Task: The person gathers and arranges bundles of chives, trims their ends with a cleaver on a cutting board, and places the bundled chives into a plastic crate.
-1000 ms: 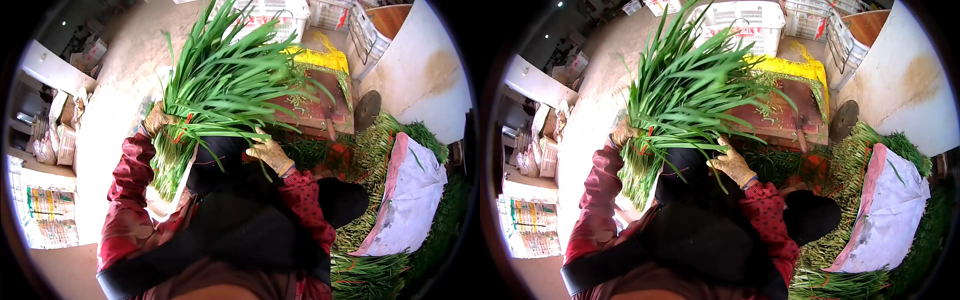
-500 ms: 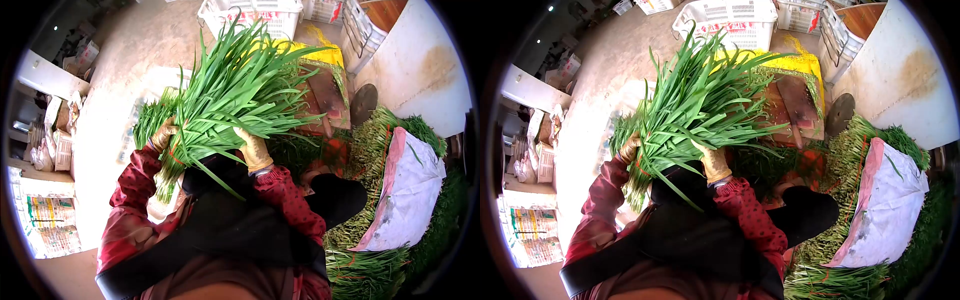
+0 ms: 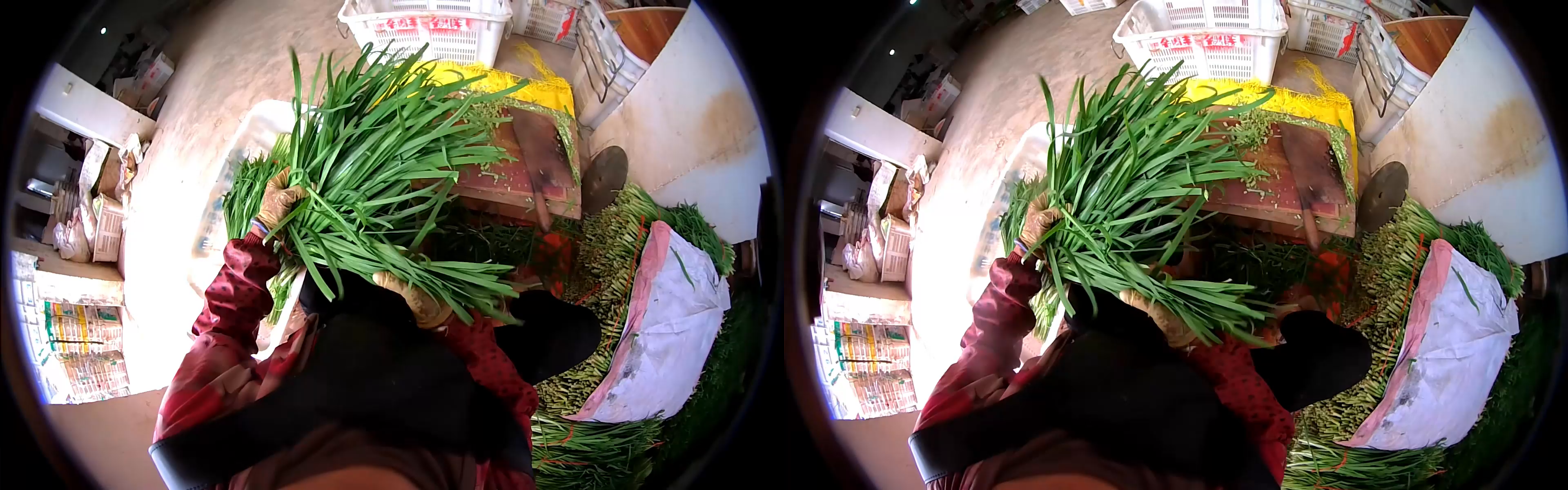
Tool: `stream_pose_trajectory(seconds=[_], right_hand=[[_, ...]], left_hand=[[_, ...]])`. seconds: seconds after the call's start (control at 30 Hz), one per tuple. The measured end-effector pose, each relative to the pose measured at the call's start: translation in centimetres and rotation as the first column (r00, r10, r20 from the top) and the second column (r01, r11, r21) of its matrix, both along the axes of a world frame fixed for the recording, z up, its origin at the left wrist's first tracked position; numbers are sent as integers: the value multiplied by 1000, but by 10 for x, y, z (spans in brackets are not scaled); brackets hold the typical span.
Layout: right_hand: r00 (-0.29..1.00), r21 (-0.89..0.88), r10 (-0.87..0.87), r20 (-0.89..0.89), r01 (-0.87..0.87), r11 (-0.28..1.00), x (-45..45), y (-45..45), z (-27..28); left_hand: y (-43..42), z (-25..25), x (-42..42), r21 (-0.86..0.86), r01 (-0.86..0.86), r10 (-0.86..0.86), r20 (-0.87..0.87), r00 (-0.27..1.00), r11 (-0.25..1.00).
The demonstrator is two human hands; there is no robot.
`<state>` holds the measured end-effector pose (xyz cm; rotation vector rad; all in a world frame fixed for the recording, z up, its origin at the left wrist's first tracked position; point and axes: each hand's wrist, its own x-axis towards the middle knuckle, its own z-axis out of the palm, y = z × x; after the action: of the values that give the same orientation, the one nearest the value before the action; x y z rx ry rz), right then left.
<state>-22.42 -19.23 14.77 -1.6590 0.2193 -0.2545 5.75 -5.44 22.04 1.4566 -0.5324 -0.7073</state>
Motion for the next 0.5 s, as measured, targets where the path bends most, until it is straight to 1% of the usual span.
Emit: stream_pose_trajectory(seconds=[0.03,0.07,0.1,0.13,0.17,0.2,0.23,0.27,0.3,0.33,0.37,0.4,0.43,0.47,0.5], right_hand=[[997,66,5,83,-11,998,-12,6,-6],[992,219,50,119,-76,973,-20,5,8],[983,361,91,161,-144,921,-28,1,22],[983,359,94,160,-147,922,-33,-7,19],[995,251,37,88,-59,966,-40,-19,15],[999,133,-30,20,27,991,-51,-34,8],[994,8,-103,-42,104,995,-64,-51,1],[978,-121,-183,-96,171,978,-78,-68,-8],[907,-12,-329,-262,337,941,-86,-98,-21],[827,39,-559,-66,562,826,-85,-119,4],[730,-209,-678,84,678,705,-81,-137,43],[703,-231,-679,212,711,664,-72,-144,84],[682,-333,-648,339,731,596,-55,-142,117],[716,-594,-520,465,688,416,-37,-138,142],[754,-693,-305,582,656,299,-9,-133,155]], left_hand=[[0,0,-1,4,-3,3,-2,1000,1000],[-1,2,-4,17,-31,31,-13,999,999],[-2,4,-7,27,-60,61,-24,998,998],[-4,6,-10,46,-85,86,-12,996,995],[-6,10,-11,43,-83,83,-12,996,996],[-8,13,-12,77,-82,82,8,997,994],[-10,16,-16,113,-83,80,25,996,990],[-14,22,-23,74,-81,81,6,997,994],[-16,27,-26,119,-74,74,8,997,990],[-17,26,-28,118,-102,101,21,995,988],[-19,25,-31,117,-131,128,34,991,985],[-20,27,-33,129,-111,99,101,990,985],[-19,25,-32,150,-116,93,157,983,982],[-21,27,-34,129,-107,88,143,986,986],[-21,29,-36,110,-95,80,130,988,989]])
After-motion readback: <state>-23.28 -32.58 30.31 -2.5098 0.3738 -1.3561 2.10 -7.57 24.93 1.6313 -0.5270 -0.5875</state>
